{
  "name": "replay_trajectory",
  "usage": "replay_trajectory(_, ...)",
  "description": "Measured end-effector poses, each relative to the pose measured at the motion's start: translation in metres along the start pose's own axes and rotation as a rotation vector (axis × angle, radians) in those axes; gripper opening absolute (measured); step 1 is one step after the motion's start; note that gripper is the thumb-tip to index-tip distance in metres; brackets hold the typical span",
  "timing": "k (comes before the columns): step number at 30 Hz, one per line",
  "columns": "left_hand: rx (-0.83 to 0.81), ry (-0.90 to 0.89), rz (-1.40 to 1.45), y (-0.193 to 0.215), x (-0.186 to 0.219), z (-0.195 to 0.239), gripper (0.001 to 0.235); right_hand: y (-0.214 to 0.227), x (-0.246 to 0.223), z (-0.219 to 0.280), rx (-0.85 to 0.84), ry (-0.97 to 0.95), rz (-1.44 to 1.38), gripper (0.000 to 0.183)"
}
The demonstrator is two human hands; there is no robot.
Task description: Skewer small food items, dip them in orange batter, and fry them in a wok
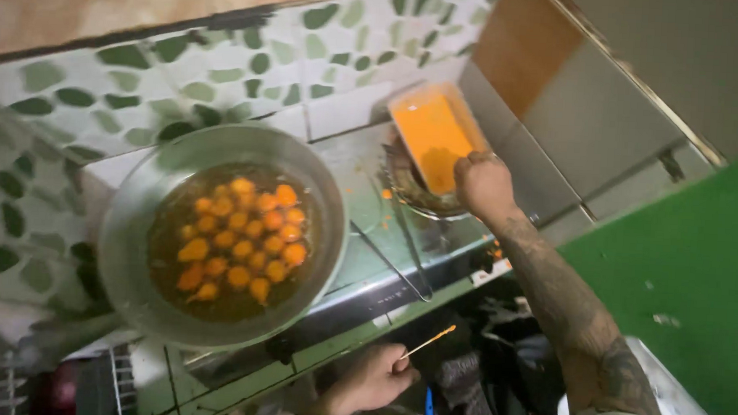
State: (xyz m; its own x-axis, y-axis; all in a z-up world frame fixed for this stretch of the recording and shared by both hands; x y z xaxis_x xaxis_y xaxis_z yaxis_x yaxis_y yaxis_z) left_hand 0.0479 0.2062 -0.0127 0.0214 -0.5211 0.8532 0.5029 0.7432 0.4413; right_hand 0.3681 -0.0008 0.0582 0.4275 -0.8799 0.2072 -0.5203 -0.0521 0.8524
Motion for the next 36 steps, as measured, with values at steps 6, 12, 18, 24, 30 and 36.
replay_trajectory(6,0.026,0.094,-0.024,0.011,-0.004,0.005,0.031,-0.012,0.009,-0.019,0.026,-0.363,-0.189,0.016)
replay_trajectory(12,-0.039,0.106,0.047,0.019,-0.004,0.007,0.033,0.010,-0.024,0.029,0.026,-0.329,-0.256,0.037)
replay_trajectory(18,-0.169,0.177,-0.013,0.042,0.033,0.019,0.031,-0.002,0.002,0.079,0.014,-0.488,-0.347,0.014)
replay_trajectory(24,-0.161,0.126,0.017,0.031,0.030,0.023,0.034,0.009,-0.003,0.090,0.098,-1.398,-1.277,0.004)
replay_trajectory(30,-0.083,0.050,0.129,0.005,0.005,0.023,0.034,0.020,-0.020,0.081,0.114,-1.678,-1.543,0.022)
replay_trajectory(36,0.001,0.022,0.148,-0.007,-0.011,0.026,0.033,-0.035,-0.005,0.101,0.201,-1.667,-1.663,0.017)
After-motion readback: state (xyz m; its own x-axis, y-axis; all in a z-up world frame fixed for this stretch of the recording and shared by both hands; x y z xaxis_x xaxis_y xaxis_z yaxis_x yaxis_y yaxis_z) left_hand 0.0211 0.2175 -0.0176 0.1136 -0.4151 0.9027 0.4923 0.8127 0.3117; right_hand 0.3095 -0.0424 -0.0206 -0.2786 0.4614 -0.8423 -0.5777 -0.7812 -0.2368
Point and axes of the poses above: each hand's wrist, its own z-axis away from the middle knuckle, its own y-axis out of the back of the hand, x = y × z, the point moved 3 cm from there along -z, towards the middle knuckle, and after that the axes turned 4 degrees about -y, right-handed, at the moved point
